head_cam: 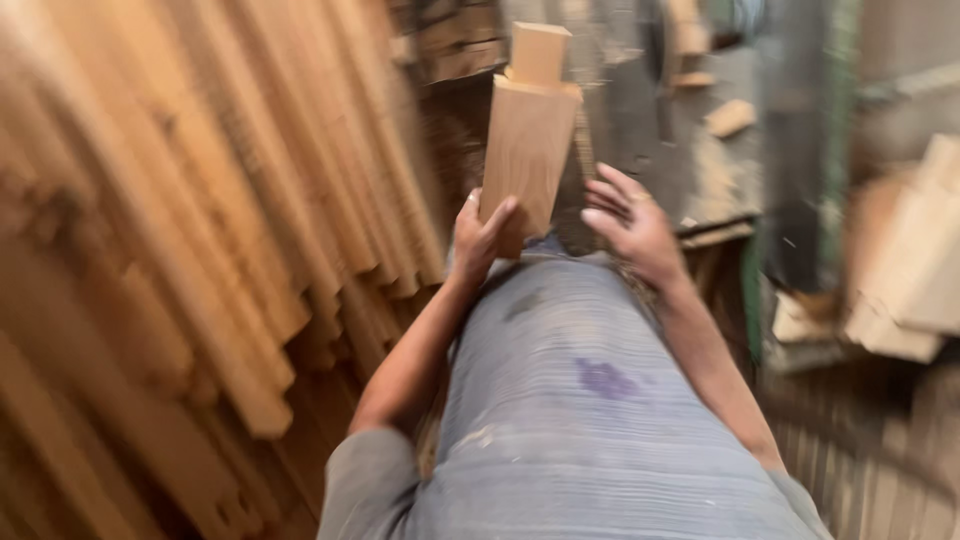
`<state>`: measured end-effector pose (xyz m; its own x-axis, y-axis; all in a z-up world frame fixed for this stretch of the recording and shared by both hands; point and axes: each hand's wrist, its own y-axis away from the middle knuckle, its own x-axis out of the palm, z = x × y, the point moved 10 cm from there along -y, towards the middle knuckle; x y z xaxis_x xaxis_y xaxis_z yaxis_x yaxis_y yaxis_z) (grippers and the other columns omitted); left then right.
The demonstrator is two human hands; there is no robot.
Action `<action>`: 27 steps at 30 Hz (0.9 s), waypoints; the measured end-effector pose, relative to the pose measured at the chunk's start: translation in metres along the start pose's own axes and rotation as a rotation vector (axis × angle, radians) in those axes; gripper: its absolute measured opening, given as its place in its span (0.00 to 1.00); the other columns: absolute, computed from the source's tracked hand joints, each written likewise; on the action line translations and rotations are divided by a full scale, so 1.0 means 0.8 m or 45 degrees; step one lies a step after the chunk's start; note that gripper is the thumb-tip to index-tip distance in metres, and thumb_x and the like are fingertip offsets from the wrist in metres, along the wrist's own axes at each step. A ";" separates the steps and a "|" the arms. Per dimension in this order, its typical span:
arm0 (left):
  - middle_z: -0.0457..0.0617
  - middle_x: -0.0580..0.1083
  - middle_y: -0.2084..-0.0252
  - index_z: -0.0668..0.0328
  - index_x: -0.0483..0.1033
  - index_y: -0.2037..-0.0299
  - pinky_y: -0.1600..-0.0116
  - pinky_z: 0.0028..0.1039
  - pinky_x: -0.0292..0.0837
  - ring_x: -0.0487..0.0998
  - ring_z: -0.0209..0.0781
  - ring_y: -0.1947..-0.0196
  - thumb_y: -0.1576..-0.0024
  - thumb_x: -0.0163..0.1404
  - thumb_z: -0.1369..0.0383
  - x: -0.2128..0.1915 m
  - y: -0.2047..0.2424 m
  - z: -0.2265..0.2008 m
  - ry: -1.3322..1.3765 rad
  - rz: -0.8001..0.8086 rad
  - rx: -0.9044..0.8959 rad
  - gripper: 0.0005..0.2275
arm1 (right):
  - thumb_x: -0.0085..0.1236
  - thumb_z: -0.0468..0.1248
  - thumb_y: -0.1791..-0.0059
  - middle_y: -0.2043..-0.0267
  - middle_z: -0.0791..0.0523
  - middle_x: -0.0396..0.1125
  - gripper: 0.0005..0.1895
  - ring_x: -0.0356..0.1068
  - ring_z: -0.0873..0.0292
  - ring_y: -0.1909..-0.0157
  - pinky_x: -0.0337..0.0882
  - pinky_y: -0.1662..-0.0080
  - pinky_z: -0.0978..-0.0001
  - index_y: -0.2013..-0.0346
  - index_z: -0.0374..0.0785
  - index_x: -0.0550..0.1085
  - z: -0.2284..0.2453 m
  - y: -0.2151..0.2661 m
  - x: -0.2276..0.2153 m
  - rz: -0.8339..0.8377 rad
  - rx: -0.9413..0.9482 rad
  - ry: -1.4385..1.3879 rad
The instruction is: The person repeatedly picks up small wooden blocks from a stack, feeds them through a table saw to cut notches, and places the finished pieces into a pile. The process is repeated for multiple blocks.
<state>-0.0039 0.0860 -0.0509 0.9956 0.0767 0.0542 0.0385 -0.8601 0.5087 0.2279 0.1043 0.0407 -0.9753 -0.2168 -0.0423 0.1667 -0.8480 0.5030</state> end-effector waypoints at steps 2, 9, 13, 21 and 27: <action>0.64 0.78 0.48 0.71 0.75 0.45 0.43 0.39 0.75 0.79 0.55 0.48 0.46 0.60 0.48 -0.052 -0.001 0.019 0.039 -0.312 0.024 0.30 | 0.59 0.40 0.49 0.33 0.44 0.65 0.35 0.66 0.52 0.32 0.66 0.33 0.61 0.29 0.31 0.61 -0.014 0.002 0.004 0.077 -0.018 0.074; 0.58 0.80 0.57 0.67 0.76 0.48 0.54 0.40 0.78 0.82 0.51 0.58 0.43 0.51 0.43 -0.325 0.091 -0.017 -0.386 -1.402 0.161 0.30 | 0.58 0.33 0.46 0.35 0.49 0.67 0.29 0.68 0.57 0.34 0.68 0.35 0.66 0.30 0.31 0.64 -0.035 0.019 -0.007 0.142 -0.129 0.119; 0.63 0.74 0.47 0.70 0.70 0.40 0.51 0.41 0.78 0.79 0.54 0.52 0.35 0.52 0.43 -0.461 0.211 -0.114 -1.039 -1.929 0.520 0.32 | 0.58 0.32 0.46 0.36 0.49 0.68 0.27 0.68 0.58 0.35 0.69 0.35 0.66 0.31 0.31 0.66 -0.032 0.014 -0.018 0.118 -0.186 0.122; 0.52 0.71 0.35 0.50 0.71 0.34 0.33 0.57 0.61 0.71 0.52 0.38 0.32 0.48 0.43 -0.613 0.362 -0.106 -1.811 -1.979 0.208 0.25 | 0.58 0.32 0.44 0.37 0.49 0.69 0.25 0.69 0.58 0.36 0.70 0.35 0.68 0.32 0.31 0.67 -0.010 0.000 -0.023 -0.012 -0.225 0.128; 0.63 0.58 0.27 0.46 0.66 0.28 0.31 0.62 0.53 0.62 0.64 0.29 0.36 0.53 0.45 -0.636 0.324 0.015 -1.622 -1.769 0.017 0.29 | 0.58 0.32 0.43 0.38 0.50 0.70 0.25 0.70 0.59 0.37 0.70 0.35 0.68 0.32 0.30 0.67 -0.001 -0.009 0.018 0.058 -0.244 0.162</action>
<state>-0.4997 -0.1817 0.0432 -0.2806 0.2639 -0.9229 0.7593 -0.5272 -0.3816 0.2128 0.1070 0.0360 -0.9421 -0.3058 -0.1376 0.2465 -0.9097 0.3342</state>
